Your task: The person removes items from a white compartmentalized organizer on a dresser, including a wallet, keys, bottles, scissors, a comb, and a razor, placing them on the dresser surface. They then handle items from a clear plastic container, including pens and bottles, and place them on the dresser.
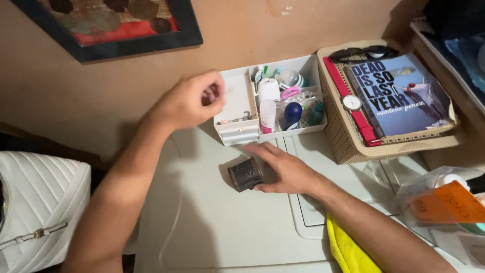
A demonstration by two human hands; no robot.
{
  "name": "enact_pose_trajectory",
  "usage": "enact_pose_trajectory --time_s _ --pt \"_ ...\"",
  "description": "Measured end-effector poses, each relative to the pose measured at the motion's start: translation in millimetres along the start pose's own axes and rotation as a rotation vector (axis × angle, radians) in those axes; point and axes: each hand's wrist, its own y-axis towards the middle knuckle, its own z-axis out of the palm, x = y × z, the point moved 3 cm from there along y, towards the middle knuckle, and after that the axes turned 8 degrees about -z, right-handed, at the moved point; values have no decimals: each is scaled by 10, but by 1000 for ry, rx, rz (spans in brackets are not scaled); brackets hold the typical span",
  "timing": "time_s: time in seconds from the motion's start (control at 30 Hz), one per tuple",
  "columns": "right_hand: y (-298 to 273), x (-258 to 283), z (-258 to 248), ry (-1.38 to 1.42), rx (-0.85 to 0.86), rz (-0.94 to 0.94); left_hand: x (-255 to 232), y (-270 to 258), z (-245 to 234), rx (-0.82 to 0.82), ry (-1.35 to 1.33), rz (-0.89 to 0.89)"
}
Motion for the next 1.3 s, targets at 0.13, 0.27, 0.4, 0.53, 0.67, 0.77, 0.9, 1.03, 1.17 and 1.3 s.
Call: enact_pose_trajectory --time_s 0.13,0.27,0.4,0.53,0.67,0.77,0.9,1.03,1.17,1.3 --pt "21 2 79 98 -48 -169 223 -374 39 -321 -62 86" --pt "30 -65 120 169 -142 -323 301 -901 182 -396 -77 130" --pt "99 93 -260 145 -269 -429 456 -1408 445 -423 -145 50" --pt "343 305 -832 -120 -513 -401 345 -1595 745 -358 -271 67" --pt "1047 143 -998 -227 -457 -263 336 -1643 835 -390 -250 179" --pt "1437 -205 -950 -294 -413 -189 483 -1682 956 -403 -201 210" --pt "1611 -435 -984 -358 -408 -98 606 -1673 952 -366 -183 222" --pt "1602 -460 -956 -493 -340 -1 674 -1632 994 -331 -188 222" --pt "1530 -357 -907 -509 -291 -103 655 -1650 1022 -160 -172 33" --pt "1534 -303 -852 -536 -331 -51 674 -1660 1052 -139 -182 47"
